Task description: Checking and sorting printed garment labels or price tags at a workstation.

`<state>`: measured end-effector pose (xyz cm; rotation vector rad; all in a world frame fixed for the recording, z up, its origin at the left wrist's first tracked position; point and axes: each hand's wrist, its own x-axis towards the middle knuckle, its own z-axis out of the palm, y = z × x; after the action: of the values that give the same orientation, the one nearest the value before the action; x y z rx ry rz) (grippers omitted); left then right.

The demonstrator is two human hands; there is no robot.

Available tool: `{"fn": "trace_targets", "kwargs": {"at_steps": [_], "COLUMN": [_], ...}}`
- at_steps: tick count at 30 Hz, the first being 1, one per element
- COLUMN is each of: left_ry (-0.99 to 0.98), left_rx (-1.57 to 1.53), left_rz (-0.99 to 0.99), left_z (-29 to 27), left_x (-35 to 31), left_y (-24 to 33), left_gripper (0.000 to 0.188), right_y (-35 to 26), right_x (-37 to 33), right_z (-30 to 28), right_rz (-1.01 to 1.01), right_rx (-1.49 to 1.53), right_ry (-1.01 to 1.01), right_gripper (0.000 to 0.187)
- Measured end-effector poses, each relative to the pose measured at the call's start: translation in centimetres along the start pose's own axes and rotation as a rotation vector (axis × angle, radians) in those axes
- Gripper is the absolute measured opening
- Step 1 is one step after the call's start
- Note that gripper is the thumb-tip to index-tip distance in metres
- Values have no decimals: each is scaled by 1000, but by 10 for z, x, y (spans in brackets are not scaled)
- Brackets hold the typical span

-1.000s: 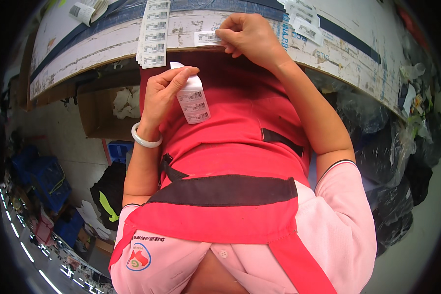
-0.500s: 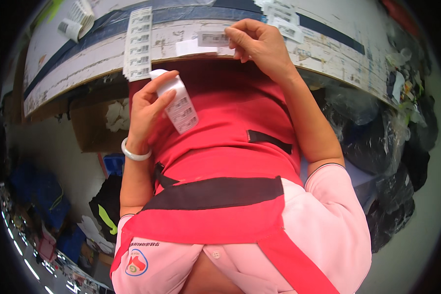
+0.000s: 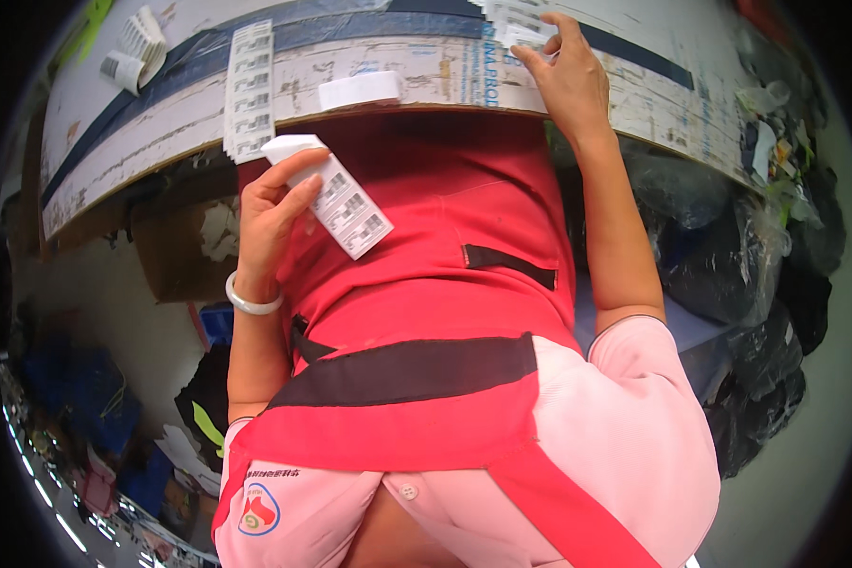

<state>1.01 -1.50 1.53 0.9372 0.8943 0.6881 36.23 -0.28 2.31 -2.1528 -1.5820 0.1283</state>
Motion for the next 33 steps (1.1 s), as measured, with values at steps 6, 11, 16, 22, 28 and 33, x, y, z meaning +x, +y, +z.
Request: {"fn": "trace_targets", "kwargs": {"at_steps": [6, 11, 16, 22, 28, 33], "left_ry": [-39, -41, -57, -96, -144, -37], "left_rx": [37, 16, 137, 125, 27, 43], "left_rz": [46, 104, 65, 8, 13, 88], "left_z": [-4, -6, -9, -7, -14, -12], "left_x": [3, 1, 1, 1, 4, 10], "left_y": [-4, -3, -5, -5, -8, -12], "left_gripper": [24, 27, 29, 28, 38, 52], "right_y": [-108, -123, -125, -121, -121, -104], "right_x": [-66, -76, -80, -71, -50, -17], "right_z": [9, 23, 31, 34, 29, 34], "right_rz": [-16, 196, 207, -69, 44, 130], "right_rx": [797, 1012, 998, 935, 929, 978], "right_ry": [-1022, -1070, -1039, -753, -740, -614], "right_gripper": [22, 18, 16, 13, 14, 18]}}
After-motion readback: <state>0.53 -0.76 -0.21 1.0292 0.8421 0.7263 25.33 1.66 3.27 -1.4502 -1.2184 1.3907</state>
